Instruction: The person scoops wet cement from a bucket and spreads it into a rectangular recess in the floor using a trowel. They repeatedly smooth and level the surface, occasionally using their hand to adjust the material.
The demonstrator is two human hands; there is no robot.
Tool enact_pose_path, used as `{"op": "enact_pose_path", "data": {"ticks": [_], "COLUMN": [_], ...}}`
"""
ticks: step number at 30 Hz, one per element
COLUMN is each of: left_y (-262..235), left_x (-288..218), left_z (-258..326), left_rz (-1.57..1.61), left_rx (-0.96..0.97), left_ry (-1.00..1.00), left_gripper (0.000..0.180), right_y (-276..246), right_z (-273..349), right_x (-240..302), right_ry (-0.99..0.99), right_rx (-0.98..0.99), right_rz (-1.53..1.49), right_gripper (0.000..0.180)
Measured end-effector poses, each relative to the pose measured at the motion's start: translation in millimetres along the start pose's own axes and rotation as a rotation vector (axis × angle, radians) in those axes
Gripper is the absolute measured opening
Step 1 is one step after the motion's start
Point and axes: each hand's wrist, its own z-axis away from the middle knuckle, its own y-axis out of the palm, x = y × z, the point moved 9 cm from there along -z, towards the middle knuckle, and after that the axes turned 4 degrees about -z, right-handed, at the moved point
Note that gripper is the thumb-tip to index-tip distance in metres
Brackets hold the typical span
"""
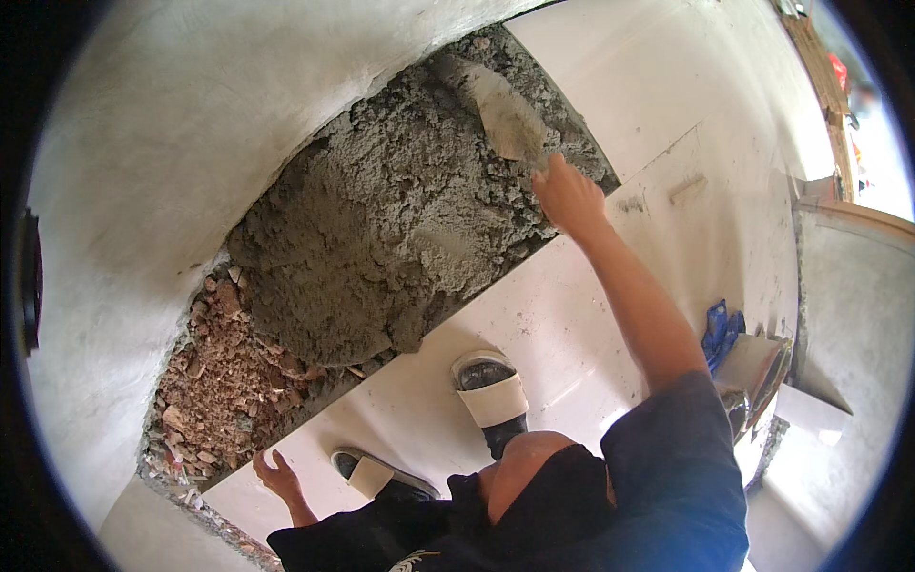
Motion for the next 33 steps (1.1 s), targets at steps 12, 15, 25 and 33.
{"op": "enact_pose_path", "data": {"ticks": [12,15,25,33], "left_y": [18.4,19.9,34.0,41.2], "left_x": [24.1,29.8,26.9,35.1], "left_z": [26.8,28.7,25.9,20.3], "left_rz": [0.020,0.013,0.082,0.048], "left_rx": [0.061,0.076,0.086,0.092], "left_ry": [-0.065,-0.089,-0.046,-0.076], "left_gripper": [0.043,0.043,0.040,0.038], "right_y": [-124.7,-125.0,-56.7,8.6], "right_z": [-85.4,-76.8,3.0,-21.6], "right_x": [9.7,42.7,-23.5,98.0], "right_ry": [-0.008,-0.102,-0.077,-0.308], "right_rx": [-0.066,-0.129,0.000,0.122], "right_rz": [0.386,0.483,0.193,-0.097], "right_gripper": [0.031,0.030,0.037,0.038]}}
